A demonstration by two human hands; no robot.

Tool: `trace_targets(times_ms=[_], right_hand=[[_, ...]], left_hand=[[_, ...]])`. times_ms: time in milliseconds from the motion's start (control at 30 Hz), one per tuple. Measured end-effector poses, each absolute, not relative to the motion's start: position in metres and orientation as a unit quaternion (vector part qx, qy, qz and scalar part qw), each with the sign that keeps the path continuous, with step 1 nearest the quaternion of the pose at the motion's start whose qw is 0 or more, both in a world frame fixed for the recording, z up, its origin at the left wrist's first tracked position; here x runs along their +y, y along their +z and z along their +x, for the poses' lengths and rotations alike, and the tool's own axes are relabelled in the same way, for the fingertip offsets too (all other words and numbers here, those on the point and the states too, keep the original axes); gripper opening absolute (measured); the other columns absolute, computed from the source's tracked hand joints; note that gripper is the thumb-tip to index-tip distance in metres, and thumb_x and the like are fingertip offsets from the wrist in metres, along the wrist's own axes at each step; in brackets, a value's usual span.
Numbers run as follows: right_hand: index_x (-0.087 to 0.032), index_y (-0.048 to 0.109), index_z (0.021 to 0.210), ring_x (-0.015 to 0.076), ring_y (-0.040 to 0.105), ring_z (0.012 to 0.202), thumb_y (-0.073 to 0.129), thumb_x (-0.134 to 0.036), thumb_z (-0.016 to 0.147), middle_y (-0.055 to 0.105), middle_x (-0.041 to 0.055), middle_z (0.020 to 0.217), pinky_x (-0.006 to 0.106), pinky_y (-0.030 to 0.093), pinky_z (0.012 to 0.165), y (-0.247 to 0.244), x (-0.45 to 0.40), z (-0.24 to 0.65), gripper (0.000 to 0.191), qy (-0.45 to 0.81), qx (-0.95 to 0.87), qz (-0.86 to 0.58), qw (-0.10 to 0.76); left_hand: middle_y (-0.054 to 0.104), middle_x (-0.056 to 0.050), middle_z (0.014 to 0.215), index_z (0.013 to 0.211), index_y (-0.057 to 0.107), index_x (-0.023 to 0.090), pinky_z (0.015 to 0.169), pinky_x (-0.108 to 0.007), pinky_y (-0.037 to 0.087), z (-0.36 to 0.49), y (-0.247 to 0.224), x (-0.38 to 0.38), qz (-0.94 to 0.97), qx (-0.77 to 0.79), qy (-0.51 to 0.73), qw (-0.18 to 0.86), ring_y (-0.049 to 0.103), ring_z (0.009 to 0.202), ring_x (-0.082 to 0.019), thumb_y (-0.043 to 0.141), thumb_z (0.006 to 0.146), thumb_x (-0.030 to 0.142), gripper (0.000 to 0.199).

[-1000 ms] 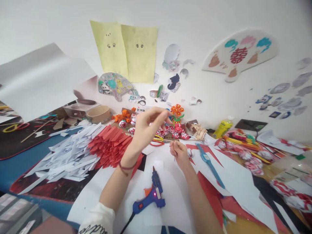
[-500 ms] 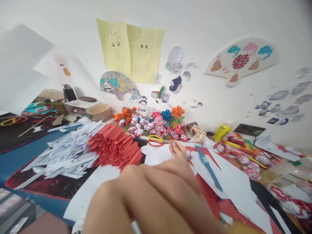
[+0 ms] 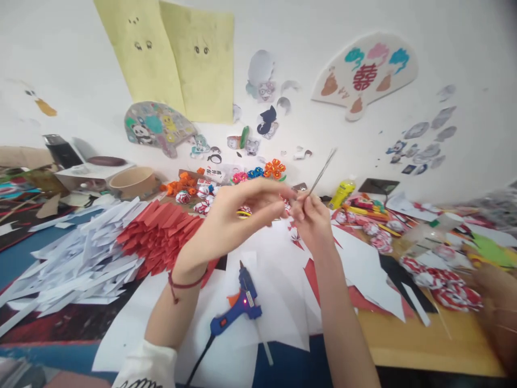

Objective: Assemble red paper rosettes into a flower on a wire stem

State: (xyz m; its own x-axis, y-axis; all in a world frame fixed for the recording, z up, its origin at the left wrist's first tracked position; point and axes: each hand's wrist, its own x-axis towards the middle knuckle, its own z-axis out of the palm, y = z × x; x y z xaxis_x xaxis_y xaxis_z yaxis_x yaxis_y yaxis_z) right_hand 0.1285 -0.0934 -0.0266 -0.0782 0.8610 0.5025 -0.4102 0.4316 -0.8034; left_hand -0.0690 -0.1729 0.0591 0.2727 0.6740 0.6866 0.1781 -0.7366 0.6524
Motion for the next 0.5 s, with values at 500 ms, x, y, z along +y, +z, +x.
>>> trace_targets(times_ms=[500], right_hand=[[-0.023,0.069,0.097,0.0187,0.062,0.084,0.064,-0.050,0.089,0.067,0.0044,0.091,0.032,0.051,0.076,0.014,-0.129,0.123,0.029,0.399,-0.593,-0.277,0.643]], left_hand=[[0.055,0.003,0.054,0.062,0.057,0.016,0.054,-0.022,0.036,-0.055,0.047,-0.141,0.721,0.337,0.601,-0.076,0.048,0.050,-0.007,0.057,0.094,0.030,0.036]])
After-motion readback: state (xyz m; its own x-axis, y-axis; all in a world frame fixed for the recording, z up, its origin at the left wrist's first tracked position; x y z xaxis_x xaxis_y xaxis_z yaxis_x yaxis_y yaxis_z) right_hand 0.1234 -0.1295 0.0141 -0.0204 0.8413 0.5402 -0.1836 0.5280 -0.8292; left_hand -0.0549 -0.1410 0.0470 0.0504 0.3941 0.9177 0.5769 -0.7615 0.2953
